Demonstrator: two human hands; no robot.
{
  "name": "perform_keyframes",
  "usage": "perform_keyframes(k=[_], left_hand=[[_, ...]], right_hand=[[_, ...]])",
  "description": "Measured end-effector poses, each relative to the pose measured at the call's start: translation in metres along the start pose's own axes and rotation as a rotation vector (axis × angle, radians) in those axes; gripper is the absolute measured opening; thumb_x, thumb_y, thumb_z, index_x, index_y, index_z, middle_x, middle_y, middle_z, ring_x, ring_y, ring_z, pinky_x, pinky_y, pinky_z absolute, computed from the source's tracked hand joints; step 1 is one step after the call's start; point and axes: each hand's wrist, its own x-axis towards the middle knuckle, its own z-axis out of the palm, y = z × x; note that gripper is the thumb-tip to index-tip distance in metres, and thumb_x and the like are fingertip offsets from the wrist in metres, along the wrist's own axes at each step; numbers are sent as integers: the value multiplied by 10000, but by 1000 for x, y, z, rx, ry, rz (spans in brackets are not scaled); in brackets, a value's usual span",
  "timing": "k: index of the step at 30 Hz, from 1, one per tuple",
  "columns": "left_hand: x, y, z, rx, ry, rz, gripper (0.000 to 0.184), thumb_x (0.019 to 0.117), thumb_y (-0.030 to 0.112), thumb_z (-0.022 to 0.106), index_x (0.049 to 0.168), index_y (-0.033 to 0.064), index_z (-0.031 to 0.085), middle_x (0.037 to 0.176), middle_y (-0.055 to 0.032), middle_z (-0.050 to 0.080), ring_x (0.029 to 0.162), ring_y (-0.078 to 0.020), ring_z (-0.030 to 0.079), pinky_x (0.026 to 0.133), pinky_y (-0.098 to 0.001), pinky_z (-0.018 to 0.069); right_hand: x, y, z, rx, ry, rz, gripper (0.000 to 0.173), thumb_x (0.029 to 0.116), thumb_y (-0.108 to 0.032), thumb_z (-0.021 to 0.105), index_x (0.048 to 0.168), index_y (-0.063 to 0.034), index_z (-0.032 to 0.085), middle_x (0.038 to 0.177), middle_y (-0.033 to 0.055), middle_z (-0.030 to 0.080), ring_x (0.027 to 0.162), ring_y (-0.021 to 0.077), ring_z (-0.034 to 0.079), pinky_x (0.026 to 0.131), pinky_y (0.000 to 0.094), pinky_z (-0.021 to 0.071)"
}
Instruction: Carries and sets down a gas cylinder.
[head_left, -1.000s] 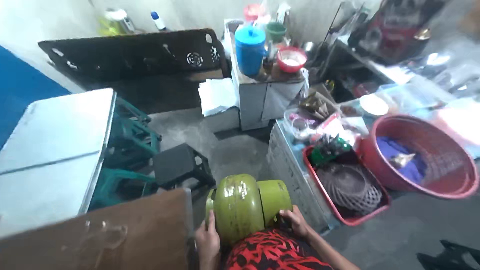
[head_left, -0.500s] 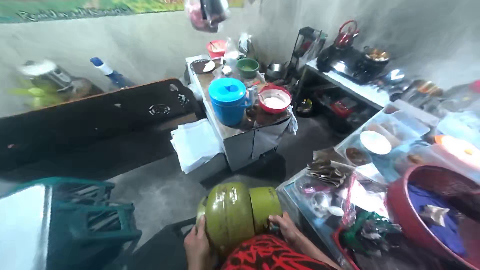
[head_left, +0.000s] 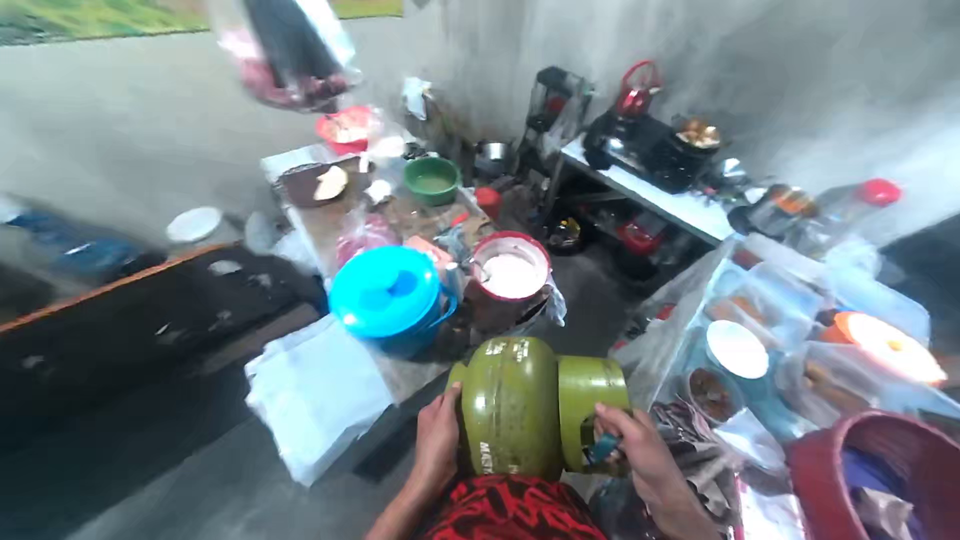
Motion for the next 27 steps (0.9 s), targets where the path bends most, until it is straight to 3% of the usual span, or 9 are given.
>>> perform_keyframes(k=[5,11,14,19,23,27], left_hand=[[98,59,70,64,-196,-9,397,1081,340,521,983,17,731,839,-103,741,759,-195,728,709,-402,620],[177,128,166,-17,-380,-24,378,1086,304,520,992,-7,712,847,-114,744,773,-201,735,720,-388,627],[218,142,226,-119,-441,-13,394,1093,301,500,1008,-21,709,852,-130,746,775,-215,738,727,-397,632],[303,143,357,-121,-351,-37,386,1080,330,524,1009,-4,703,854,-115,736,775,-206,729,720,-404,622],[370,152,476,-123,-213,-141,396,1072,360,537,1084,0,702,931,-126,741,851,-218,730,773,-427,617],[408,177,556,-53,-119,-240,427,1066,400,542,1066,9,711,920,-119,733,856,-210,718,794,-427,600]], right_hand=[[51,-52,1,51,236,-28,387,1032,-271,540,682,-107,543,558,-14,519,450,76,483,435,233,441],[127,-138,-31,-13,329,-129,420,988,-337,551,608,-169,495,527,-37,493,437,67,470,428,240,425],[182,-183,-63,-54,337,-129,393,990,-344,539,643,-159,533,537,-30,515,437,67,483,426,235,434],[328,-245,-153,-157,259,-31,383,1009,-328,469,701,-135,589,588,-9,602,480,75,536,444,238,441],[472,-284,-237,-205,197,57,391,1010,-313,490,685,-119,584,587,-11,598,484,70,529,449,237,437],[559,-338,-285,-248,185,133,367,993,-295,554,673,-117,579,563,-8,585,469,76,517,452,247,437]])
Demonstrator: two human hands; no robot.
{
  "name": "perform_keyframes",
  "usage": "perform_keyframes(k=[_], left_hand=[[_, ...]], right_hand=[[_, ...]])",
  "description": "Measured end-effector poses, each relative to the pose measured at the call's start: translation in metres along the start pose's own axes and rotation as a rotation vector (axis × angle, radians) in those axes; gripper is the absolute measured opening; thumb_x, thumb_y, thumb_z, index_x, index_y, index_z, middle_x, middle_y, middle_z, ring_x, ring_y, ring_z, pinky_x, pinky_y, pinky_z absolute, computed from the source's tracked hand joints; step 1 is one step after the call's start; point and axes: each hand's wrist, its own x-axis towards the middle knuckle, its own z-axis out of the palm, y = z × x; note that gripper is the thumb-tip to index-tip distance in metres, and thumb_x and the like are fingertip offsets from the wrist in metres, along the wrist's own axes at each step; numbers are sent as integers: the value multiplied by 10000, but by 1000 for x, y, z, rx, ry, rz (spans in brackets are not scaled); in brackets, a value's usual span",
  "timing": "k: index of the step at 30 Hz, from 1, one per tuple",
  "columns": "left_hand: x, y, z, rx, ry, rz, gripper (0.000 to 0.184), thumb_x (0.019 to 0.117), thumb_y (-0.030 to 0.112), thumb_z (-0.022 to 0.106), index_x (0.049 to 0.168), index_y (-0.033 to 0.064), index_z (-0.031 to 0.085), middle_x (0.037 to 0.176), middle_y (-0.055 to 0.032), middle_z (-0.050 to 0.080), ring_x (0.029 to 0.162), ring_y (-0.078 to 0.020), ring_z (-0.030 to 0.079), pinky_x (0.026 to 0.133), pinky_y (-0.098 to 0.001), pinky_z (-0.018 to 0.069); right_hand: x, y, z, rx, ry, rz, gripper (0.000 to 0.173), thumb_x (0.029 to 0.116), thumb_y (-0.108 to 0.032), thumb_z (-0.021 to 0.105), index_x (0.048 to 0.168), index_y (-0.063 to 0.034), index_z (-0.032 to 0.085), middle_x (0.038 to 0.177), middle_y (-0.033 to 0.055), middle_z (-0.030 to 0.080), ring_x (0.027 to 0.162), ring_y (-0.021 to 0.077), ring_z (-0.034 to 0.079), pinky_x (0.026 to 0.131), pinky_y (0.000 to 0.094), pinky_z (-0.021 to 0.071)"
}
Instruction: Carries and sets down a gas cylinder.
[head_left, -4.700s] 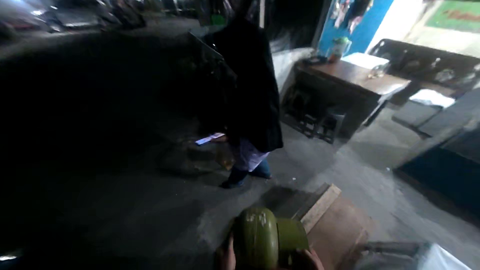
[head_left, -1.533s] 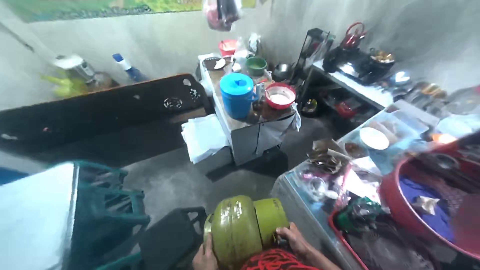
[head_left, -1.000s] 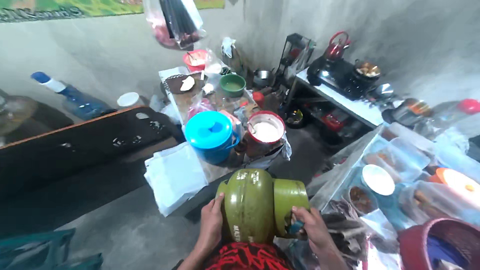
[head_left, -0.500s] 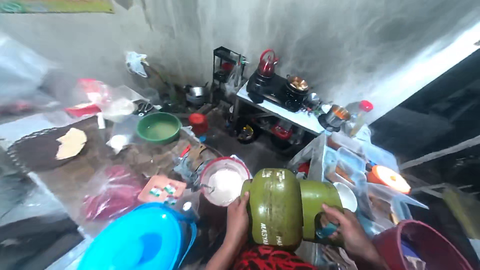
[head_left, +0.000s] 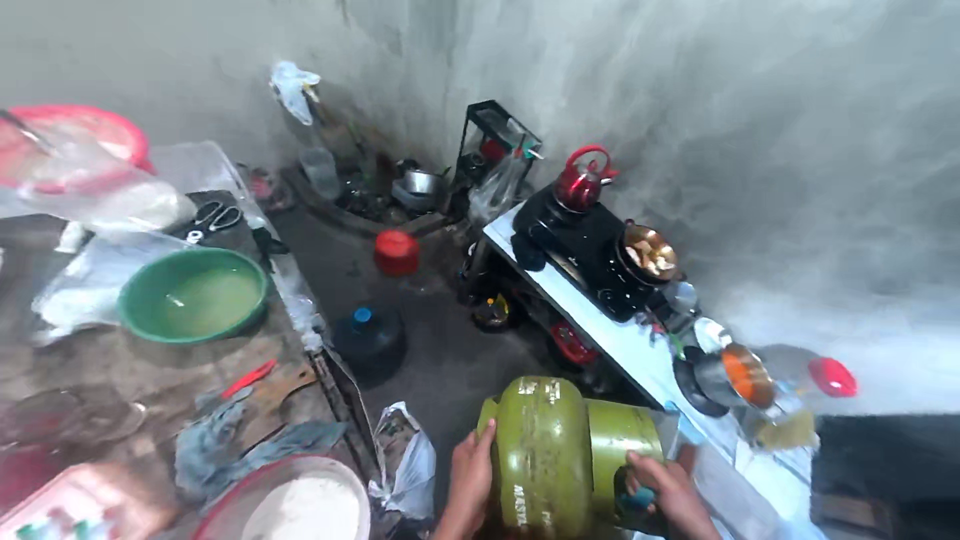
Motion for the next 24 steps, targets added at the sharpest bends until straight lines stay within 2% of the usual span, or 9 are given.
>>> perform_keyframes(k=[4,10,12,16,21,24], left_hand=[[39,17,42,-17,38,-38,465,1070,436,519,1062,15,714,925,-127,738,859,-226,726,793,-441,610],[102,44,59,-209,195,-19,496,1076,443,503,1046,-5,713,932,-153,747,864,-256,740,787,-461,624],[120,69,55,-235,240,3,491,1078,438,500,1051,-3,713,943,-153,751,876,-258,744,797,-459,628],[170,127,47,-259,311,69,486,1079,433,499,1068,2,723,965,-148,757,894,-251,747,819,-458,628],[269,189,24,-314,348,106,483,1082,426,496,1090,3,729,996,-155,756,928,-253,743,844,-464,621],[319,228,4,-294,379,98,505,1086,447,473,1115,11,728,1025,-145,754,962,-241,736,872,-460,612]], right_hand=[[62,-45,-17,-25,-36,44,292,965,-304,613,769,-86,600,577,8,574,475,107,531,458,275,462],[147,-114,15,-192,-173,0,307,965,-337,622,816,-68,619,595,18,576,471,119,532,444,277,465],[171,-137,34,-169,-228,-5,306,972,-318,610,794,-69,601,584,22,564,456,120,520,436,271,458],[219,-190,78,-162,-277,-31,277,981,-289,615,853,-43,612,616,38,590,471,128,542,443,275,473],[290,-263,158,-306,-263,-87,327,936,-358,643,911,-32,660,708,60,649,605,169,636,562,360,551],[323,-310,209,-368,-270,-95,313,937,-340,666,926,-27,677,728,71,664,624,176,653,577,370,566]])
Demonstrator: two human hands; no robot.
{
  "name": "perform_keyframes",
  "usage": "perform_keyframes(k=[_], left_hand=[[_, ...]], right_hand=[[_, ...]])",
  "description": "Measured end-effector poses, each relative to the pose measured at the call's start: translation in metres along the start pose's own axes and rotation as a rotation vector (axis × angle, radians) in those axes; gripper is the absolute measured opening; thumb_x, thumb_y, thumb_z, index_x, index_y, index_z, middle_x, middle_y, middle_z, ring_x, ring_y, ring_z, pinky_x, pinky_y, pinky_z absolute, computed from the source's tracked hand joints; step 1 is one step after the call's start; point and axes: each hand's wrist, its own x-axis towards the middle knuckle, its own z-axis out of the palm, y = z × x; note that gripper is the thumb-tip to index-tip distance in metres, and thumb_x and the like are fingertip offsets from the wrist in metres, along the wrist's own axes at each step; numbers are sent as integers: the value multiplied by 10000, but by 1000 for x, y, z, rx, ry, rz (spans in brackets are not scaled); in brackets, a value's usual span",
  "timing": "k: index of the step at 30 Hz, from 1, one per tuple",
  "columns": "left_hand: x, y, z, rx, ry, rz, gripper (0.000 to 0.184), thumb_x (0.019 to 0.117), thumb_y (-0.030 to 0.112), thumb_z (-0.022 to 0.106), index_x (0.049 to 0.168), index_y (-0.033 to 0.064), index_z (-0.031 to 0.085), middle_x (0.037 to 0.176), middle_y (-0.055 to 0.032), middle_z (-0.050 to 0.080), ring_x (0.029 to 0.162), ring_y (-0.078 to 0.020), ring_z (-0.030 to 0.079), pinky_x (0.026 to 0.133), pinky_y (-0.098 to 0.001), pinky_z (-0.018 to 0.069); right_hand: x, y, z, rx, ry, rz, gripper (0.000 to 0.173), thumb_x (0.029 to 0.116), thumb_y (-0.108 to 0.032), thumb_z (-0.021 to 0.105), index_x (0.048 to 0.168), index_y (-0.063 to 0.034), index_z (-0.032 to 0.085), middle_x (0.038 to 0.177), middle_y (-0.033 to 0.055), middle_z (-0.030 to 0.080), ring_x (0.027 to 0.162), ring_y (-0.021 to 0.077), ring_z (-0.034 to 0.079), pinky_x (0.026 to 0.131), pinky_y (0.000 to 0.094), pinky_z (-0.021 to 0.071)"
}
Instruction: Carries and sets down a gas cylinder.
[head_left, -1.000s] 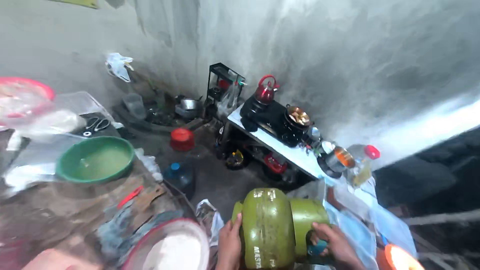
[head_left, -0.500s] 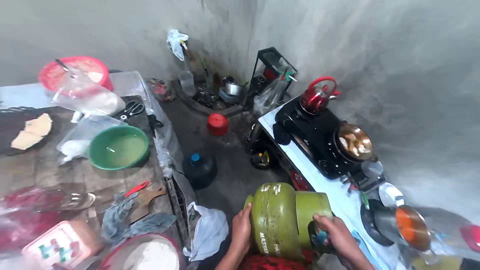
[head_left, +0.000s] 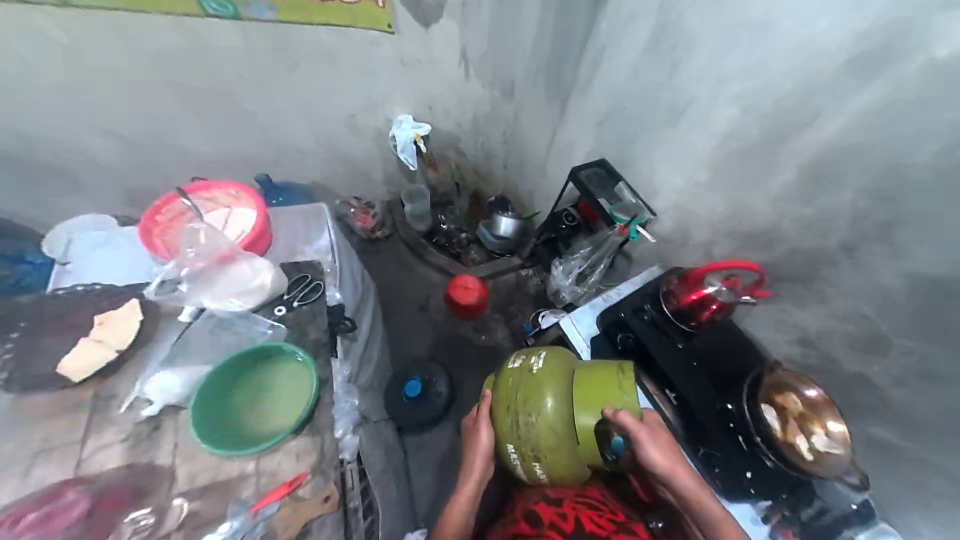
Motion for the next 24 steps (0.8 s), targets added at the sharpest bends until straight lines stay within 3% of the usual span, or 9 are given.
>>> perform_keyframes(k=[4,7,11,12,14,16,18,21,24], left_hand=[[57,49,13,162,109,-30,565,1081,484,461,1047,-10,733,1022,-178,738,973,-263,715,897,-490,573],[105,85,28,277,118,-39,624,1082,518,427,1085,-34,718,1077,-227,714,1032,-317,692,941,-546,543],[194,132,63,315,105,-30,648,1071,560,418,1093,-10,726,1028,-198,726,972,-294,709,894,-534,571],[221,146,74,342,106,-31,657,1066,573,417,1086,-3,731,1010,-189,732,953,-288,714,882,-532,574],[282,167,93,468,84,-17,677,1061,605,384,1141,29,731,1065,-182,735,1012,-291,712,920,-542,564],[347,183,107,652,32,17,666,1073,591,353,1333,51,645,1294,-229,655,1220,-365,625,1043,-597,490],[401,195,107,863,-2,40,646,1076,562,382,1431,54,566,1436,-296,533,1325,-463,526,1085,-645,438],[450,227,110,1038,-17,116,535,1032,471,577,1326,25,619,1325,-298,589,1203,-451,598,999,-612,501],[491,251,105,1221,-129,94,508,1034,407,597,1318,-13,623,1288,-285,627,1190,-434,617,1021,-609,491]], right_hand=[[62,-62,18,-52,-95,19,303,981,-334,640,870,-52,653,696,41,616,566,141,584,516,323,502],[115,-104,32,-1,-156,42,284,1009,-299,618,907,-37,653,730,52,638,605,143,617,549,318,531],[204,-149,47,86,-170,34,275,1015,-281,603,868,-55,660,661,21,595,511,110,541,483,279,480],[227,-162,50,73,-166,36,271,1016,-288,605,891,-53,654,675,20,590,528,110,543,501,288,486],[269,-188,55,-6,-170,59,323,1022,-315,615,997,1,678,787,79,638,684,166,609,646,381,534],[311,-211,70,-62,-219,114,414,1042,-380,573,1077,17,683,901,133,676,834,224,661,788,457,563],[354,-219,99,-71,-260,202,497,1054,-457,522,1064,12,687,921,161,680,858,271,670,804,497,556],[436,-228,132,-64,-242,326,595,1061,-533,459,1112,13,690,1035,214,702,986,342,695,887,549,556],[522,-230,151,-10,-193,432,573,1084,-484,429,1208,24,665,1185,239,684,1128,363,670,981,552,528]])
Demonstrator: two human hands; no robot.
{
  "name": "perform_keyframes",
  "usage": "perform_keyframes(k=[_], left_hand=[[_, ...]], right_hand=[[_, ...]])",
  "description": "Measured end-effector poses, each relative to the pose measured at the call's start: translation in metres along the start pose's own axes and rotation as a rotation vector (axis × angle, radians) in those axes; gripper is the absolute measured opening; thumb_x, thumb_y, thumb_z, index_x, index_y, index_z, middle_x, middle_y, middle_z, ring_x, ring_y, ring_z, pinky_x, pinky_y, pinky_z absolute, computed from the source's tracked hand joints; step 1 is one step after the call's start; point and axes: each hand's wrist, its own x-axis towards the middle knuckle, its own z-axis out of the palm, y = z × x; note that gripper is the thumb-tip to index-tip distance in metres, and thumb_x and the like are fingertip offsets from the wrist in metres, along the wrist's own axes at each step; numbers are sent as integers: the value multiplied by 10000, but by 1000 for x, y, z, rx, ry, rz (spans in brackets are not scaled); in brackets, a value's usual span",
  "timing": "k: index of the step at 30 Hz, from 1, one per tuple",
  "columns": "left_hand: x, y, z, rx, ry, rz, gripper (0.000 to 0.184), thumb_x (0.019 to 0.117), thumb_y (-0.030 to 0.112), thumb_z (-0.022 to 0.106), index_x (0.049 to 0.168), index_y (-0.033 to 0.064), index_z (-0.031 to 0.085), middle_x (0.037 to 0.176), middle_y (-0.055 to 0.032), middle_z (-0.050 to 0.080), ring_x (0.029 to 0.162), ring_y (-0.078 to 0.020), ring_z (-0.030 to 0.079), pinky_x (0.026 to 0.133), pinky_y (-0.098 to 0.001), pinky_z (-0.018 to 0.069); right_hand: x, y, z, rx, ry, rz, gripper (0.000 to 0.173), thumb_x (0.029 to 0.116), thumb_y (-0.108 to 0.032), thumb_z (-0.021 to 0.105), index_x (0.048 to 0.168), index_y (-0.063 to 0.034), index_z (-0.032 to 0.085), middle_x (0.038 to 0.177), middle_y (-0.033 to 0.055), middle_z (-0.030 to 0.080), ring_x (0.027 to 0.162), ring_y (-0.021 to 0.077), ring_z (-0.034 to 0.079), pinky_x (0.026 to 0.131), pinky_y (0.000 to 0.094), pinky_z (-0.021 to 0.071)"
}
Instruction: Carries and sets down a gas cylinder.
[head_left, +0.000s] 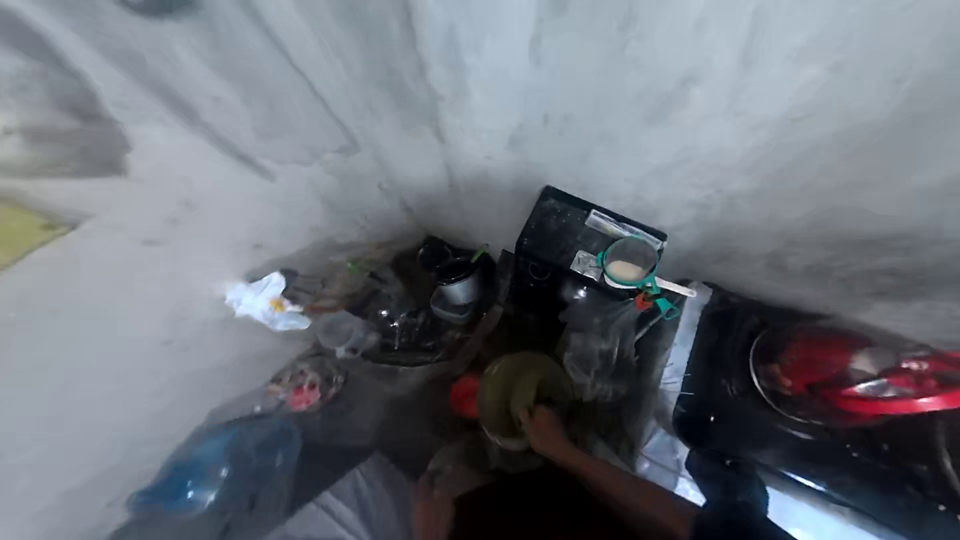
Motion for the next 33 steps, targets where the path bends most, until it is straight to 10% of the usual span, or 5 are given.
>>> perform_keyframes(k=[5,9,12,19,33], left_hand=[[91,-40,4,408,-337,-8,457,1029,385,598,1322,39,659,1330,-270,631,1251,-436,603,1054,-606,480],[153,-13,-13,866,-808,88,678,1018,471,571,1540,55,450,1588,-205,428,1495,-410,351,1227,-567,260],[194,-8,-29,984,-931,116,790,953,600,606,1574,150,415,1582,-211,431,1458,-454,391,1152,-642,350],[253,-96,29,826,-708,-77,768,850,542,751,1503,210,521,1511,-221,502,1337,-440,530,1043,-633,469],[263,-83,73,1123,-544,-175,576,857,688,625,1330,362,677,1472,-132,565,1229,-402,614,889,-617,549]], right_hand=[[125,-1,18,155,126,155,585,1081,-483,441,1284,30,636,1290,245,652,1227,362,631,1038,541,503],[189,4,43,267,268,255,540,1075,-442,494,1263,40,651,1261,251,669,1206,363,646,1041,534,504],[229,18,50,289,376,280,505,1061,-405,544,1308,25,637,1265,248,675,1215,370,646,1052,540,503],[306,51,59,264,344,341,529,1074,-424,494,1329,20,627,1305,245,656,1257,371,620,1079,542,484],[443,53,60,92,292,354,518,1070,-457,454,1233,-35,706,1267,197,692,1242,348,632,1069,551,479]])
